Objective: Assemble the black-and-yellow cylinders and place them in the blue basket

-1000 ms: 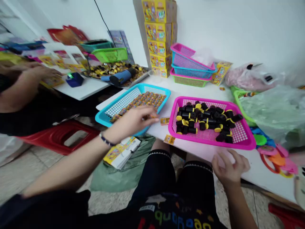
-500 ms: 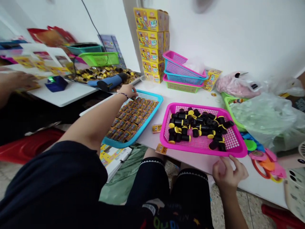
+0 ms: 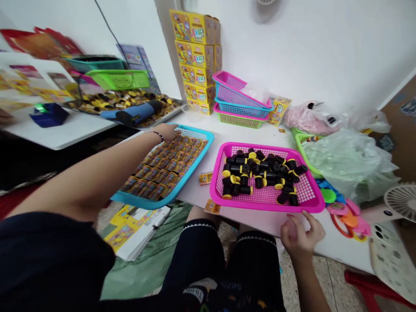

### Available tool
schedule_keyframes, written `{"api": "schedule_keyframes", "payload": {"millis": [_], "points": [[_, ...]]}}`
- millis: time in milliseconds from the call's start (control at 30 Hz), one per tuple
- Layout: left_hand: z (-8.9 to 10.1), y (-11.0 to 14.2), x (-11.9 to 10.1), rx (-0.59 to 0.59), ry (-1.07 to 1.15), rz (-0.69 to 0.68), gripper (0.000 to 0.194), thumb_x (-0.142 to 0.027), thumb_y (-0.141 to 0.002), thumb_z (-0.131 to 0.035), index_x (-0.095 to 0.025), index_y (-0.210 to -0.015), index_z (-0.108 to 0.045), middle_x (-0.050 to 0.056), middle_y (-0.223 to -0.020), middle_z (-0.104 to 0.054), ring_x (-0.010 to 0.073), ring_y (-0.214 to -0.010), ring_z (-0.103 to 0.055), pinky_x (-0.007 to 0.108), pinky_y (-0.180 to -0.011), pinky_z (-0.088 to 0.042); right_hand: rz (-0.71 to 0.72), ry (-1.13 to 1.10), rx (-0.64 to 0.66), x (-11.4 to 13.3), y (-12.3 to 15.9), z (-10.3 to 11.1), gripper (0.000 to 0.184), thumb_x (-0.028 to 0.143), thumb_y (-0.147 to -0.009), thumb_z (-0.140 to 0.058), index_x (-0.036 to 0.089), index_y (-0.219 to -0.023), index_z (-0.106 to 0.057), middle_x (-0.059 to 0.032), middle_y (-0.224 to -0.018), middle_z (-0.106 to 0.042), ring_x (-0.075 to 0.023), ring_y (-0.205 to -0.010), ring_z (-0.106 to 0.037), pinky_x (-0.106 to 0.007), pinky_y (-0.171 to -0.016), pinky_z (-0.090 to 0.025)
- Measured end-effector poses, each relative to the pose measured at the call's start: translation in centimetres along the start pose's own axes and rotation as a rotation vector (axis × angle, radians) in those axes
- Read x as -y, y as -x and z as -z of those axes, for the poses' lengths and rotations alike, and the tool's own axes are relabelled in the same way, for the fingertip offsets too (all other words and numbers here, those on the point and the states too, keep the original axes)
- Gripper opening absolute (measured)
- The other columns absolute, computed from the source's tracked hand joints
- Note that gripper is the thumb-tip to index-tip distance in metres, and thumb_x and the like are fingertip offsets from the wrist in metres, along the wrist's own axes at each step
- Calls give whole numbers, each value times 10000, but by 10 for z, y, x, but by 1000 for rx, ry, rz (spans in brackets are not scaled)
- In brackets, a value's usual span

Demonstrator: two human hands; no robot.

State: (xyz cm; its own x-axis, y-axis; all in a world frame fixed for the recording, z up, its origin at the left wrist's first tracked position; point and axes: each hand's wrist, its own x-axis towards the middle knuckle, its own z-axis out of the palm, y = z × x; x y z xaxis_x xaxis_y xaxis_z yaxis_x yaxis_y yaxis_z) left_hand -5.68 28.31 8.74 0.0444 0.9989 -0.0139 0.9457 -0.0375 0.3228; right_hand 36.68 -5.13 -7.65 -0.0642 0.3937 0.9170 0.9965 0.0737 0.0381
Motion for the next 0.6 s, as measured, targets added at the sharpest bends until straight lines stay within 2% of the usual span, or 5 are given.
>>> {"api": "schedule_keyframes", "payload": {"millis": [100,200,300,433,600], "points": [[4,9,-21,7,-17,4,350,-333,-1008,-707,-143,-1301,-697,137,-1373,-697,323,-1321,-646,572,-1180,-490,-35,13,11,4,2,-2,246,135,-828,-764,227,-1051,-715,-126,-1229,-626,-285,-1102,-602,-453,-936,-521],[5,15,-52,9,69,-78,285,-260,-932,-700,-163,-1190,-771,102,-1257,-779,339,-1295,-676,451,-1209,-444,-48,38,20,8,1,-4,216,131,-848,-747,228,-1037,-707,-132,-1245,-603,-292,-1117,-588,-460,-945,-519],[4,12,-87,-5,219,-150,291,-252,-870,-706,-221,-1143,-803,46,-1229,-802,289,-1236,-705,324,-1138,-478,-23,42,29,9,-1,-5,209,122,-855,-735,228,-1031,-694,-133,-1241,-586,-280,-1087,-575,-445,-920,-513],[4,-9,-131,-31,467,-165,288,-214,-875,-709,-205,-1152,-789,63,-1165,-802,248,-1137,-721,313,-1042,-532,-18,31,30,10,-3,-5,232,107,-860,-710,235,-1052,-679,-122,-1209,-588,-273,-1067,-563,-433,-896,-503],[2,-54,-180,-23,786,-73,275,-278,-1029,-660,-142,-1266,-691,111,-1211,-741,219,-1061,-725,383,-936,-617,-48,22,42,15,1,-5,197,137,-890,-688,242,-1056,-668,-122,-1218,-580,-264,-1039,-554,-443,-897,-497]]}}
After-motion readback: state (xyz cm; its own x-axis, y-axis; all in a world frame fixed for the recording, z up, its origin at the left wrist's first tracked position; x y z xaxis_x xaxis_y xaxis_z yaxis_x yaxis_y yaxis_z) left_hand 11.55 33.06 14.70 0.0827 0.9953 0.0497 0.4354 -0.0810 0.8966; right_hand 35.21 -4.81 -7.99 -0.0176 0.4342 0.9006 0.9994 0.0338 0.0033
